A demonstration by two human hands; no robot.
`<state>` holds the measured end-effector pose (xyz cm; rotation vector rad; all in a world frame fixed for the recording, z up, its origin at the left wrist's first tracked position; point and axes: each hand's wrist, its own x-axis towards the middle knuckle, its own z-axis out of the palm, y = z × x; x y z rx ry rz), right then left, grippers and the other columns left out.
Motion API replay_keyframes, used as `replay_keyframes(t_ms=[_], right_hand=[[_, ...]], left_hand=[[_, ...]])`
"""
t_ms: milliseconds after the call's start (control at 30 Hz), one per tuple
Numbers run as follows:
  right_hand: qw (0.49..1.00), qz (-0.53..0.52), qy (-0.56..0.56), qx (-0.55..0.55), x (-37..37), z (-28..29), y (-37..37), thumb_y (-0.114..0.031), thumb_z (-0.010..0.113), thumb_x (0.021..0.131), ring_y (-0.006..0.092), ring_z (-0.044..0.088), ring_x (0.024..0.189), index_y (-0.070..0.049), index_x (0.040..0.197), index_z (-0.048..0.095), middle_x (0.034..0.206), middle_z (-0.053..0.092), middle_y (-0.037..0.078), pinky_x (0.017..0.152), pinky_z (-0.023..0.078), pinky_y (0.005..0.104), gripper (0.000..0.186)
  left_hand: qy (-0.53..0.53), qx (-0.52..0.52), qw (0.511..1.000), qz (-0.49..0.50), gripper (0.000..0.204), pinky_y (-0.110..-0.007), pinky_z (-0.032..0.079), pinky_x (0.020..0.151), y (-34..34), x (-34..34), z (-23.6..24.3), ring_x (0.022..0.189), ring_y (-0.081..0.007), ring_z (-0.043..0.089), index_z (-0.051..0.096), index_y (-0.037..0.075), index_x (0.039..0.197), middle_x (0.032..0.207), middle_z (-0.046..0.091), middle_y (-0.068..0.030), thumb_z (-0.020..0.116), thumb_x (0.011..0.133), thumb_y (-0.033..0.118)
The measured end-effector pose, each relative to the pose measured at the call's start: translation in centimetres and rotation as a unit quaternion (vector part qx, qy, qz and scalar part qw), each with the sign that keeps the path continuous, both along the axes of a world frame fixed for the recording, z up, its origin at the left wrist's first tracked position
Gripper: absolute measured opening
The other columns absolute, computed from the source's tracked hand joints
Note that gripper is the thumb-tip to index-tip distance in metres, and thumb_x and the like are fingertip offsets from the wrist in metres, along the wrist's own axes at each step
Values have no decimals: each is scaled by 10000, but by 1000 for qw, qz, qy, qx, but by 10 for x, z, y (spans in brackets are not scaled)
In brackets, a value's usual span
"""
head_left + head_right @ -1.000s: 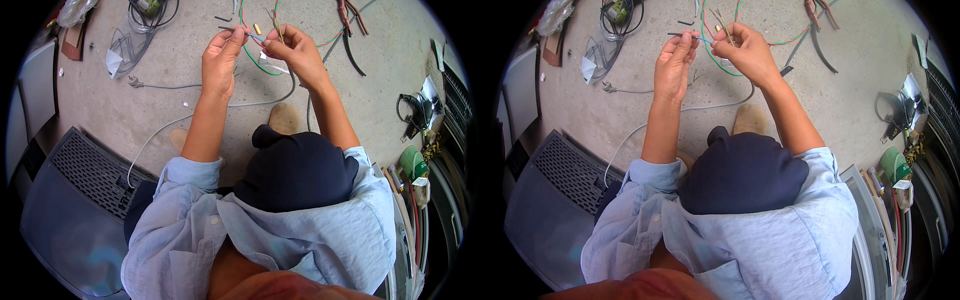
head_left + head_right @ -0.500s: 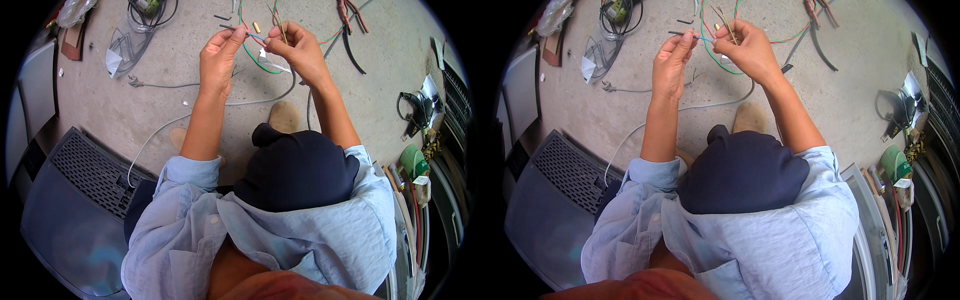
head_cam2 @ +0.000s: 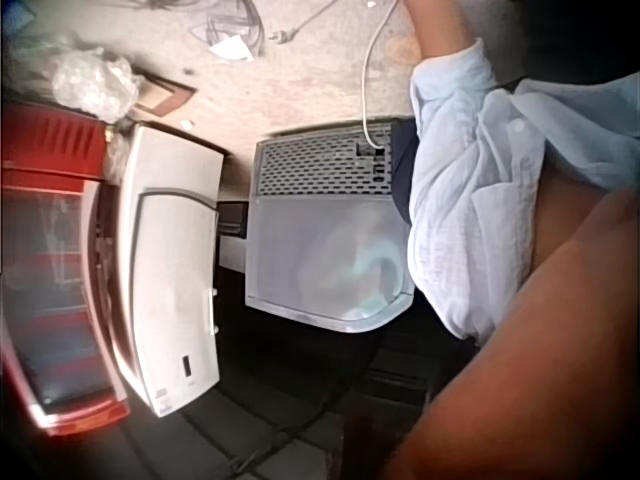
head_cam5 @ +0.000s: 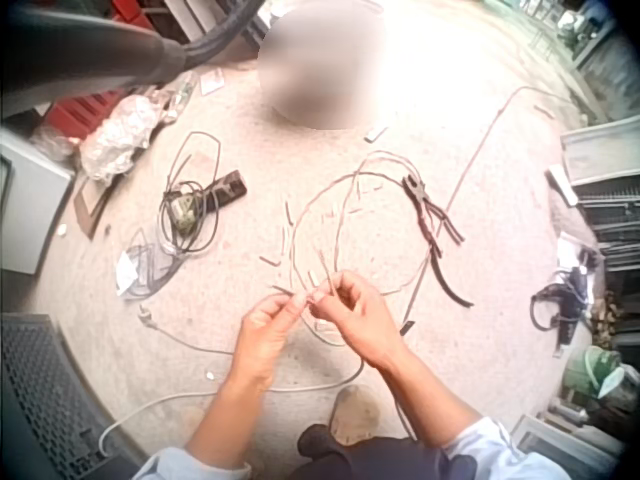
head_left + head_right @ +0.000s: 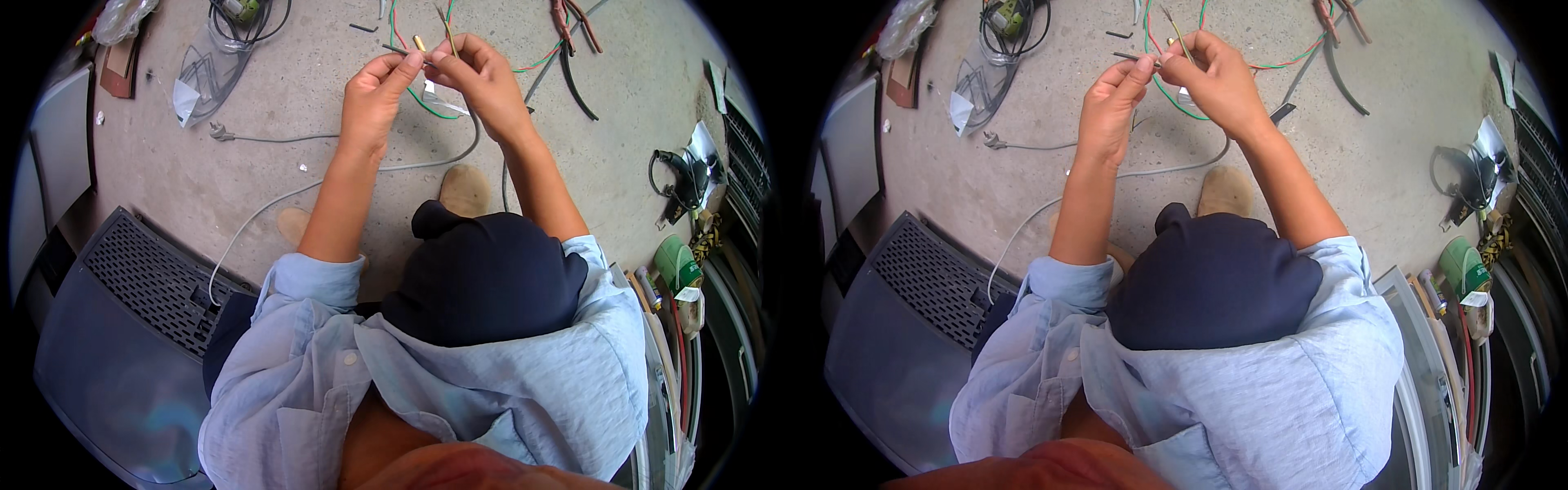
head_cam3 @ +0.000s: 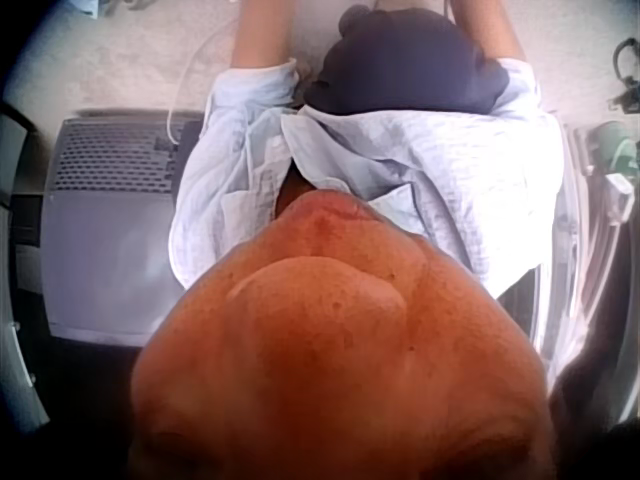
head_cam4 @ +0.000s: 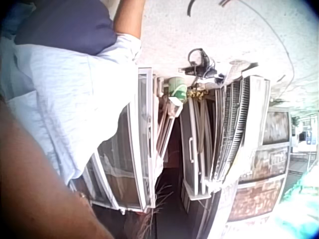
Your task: The person strips the ends of several wires with pliers, twists the exposed copper ends together to connect them, and then uses a piece of electrical tape to secure a connection to a larger cable.
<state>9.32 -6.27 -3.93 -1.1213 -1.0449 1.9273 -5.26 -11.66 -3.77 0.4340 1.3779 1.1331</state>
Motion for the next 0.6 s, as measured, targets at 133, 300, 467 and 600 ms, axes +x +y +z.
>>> replay_keyframes(t_ms=[133, 300, 467, 600], right_hand=[[999, 15, 49, -7, 8, 0, 4, -142, 649, 810, 100, 569, 922, 5, 1022, 577, 952, 618, 48, 781, 467, 248, 268], [994, 67, -63, 67, 16, -9, 0, -114, 690, 789, 105, 591, 876, 1, 1051, 593, 944, 631, 53, 761, 483, 243, 302], [997, 34, -56, 37, 13, -9, 0, -91, 732, 762, 110, 619, 813, 9, 1028, 613, 921, 649, 66, 713, 497, 226, 308], [999, 28, -39, 19, 10, -5, 0, -95, 734, 766, 106, 620, 827, 20, 1034, 605, 924, 651, 78, 726, 502, 221, 318]], left_hand=[[26, -10, 999, 25, 232, -227, 352, 776, -1, -2, -1, 866, -58, 500, 657, 101, 928, 904, 631, 34, 686, 836, 312], [36, -5, 996, 78, 257, -228, 358, 778, 1, -5, 0, 868, -61, 503, 649, 75, 941, 904, 628, 21, 692, 834, 305], [23, 1, 997, 79, 265, -215, 375, 751, 1, 1, 2, 841, -59, 510, 653, 45, 946, 893, 632, 5, 701, 831, 279], [12, 9, 998, 67, 270, -200, 400, 759, -2, 6, 0, 844, -72, 539, 663, 9, 963, 901, 649, -19, 695, 838, 246]])
